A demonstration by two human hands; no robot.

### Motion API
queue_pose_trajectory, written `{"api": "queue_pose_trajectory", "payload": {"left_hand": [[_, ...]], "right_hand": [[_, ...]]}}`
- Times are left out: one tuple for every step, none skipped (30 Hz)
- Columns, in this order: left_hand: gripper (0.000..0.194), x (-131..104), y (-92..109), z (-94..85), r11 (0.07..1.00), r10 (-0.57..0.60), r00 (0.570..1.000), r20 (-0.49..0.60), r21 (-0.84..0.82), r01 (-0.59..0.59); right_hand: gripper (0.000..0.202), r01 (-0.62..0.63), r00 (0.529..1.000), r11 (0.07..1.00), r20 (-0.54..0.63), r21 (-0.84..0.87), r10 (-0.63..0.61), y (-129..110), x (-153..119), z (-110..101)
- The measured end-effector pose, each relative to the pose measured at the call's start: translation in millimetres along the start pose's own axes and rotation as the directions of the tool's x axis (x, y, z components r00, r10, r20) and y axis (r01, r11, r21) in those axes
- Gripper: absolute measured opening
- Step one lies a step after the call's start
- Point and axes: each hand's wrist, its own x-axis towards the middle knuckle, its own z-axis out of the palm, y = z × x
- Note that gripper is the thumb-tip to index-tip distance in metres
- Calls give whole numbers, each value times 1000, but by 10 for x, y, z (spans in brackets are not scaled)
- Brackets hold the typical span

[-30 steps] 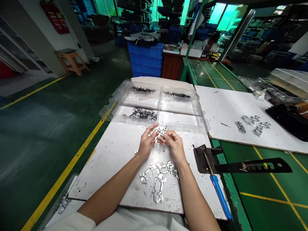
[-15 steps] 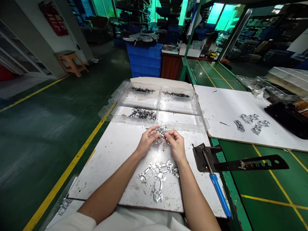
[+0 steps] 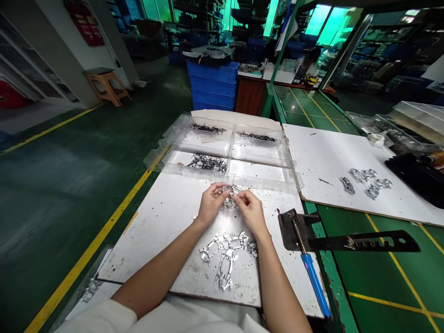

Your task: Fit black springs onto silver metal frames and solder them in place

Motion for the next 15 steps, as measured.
{"api": "queue_pose_trajectory", "payload": {"left_hand": [[30, -3, -9, 2, 999, 24, 1000, -3, 31, -24], [27, -5, -18, 4, 998, 42, 999, -5, 54, -41], [25, -6, -25, 5, 996, 52, 999, -4, 69, -52], [25, -7, -29, 4, 996, 57, 998, 1, 75, -57], [24, -7, -31, 2, 995, 60, 998, 4, 76, -61], [24, -7, -31, -1, 995, 64, 998, 6, 76, -64], [24, -6, -29, -5, 994, 67, 998, 8, 81, -68], [24, -6, -25, -9, 993, 72, 997, 11, 93, -72], [24, -6, -20, -13, 991, 77, 997, 14, 110, -78], [23, -6, -14, -16, 988, 84, 996, 17, 128, -85], [23, -7, -8, -18, 985, 92, 995, 21, 146, -94], [22, -9, -4, -19, 982, 103, 994, 24, 159, -105], [21, -11, 0, -19, 979, 114, 993, 24, 169, -116], [20, -13, 2, -18, 976, 123, 992, 21, 176, -125], [19, -15, 3, -17, 975, 130, 991, 18, 180, -131]], "right_hand": [[34, -9, 1000, 1000, 5, -6, 9, 10, 3, 4], [34, -16, 1000, 1000, 7, -9, 16, 19, 8, 6], [34, -20, 1000, 1000, 6, -12, 20, 27, 12, 7], [35, -22, 1000, 1000, 2, -12, 22, 34, 16, 6], [35, -24, 1000, 1000, -2, -11, 24, 39, 19, 3], [35, -25, 1000, 1000, -3, -10, 25, 41, 21, 1], [35, -27, 1000, 1000, -2, -10, 27, 41, 22, -2], [35, -30, 1000, 1000, 2, -9, 30, 39, 22, -5], [35, -34, 999, 999, 8, -9, 34, 35, 21, -8], [35, -39, 999, 999, 12, -10, 39, 31, 19, -11], [35, -46, 999, 999, 16, -10, 46, 26, 17, -13], [36, -51, 999, 999, 17, -10, 52, 21, 16, -14], [36, -56, 998, 998, 18, -9, 56, 18, 15, -15], [36, -59, 998, 998, 19, -9, 59, 17, 15, -16], [36, -61, 998, 998, 20, -8, 61, 19, 16, -16]]}}
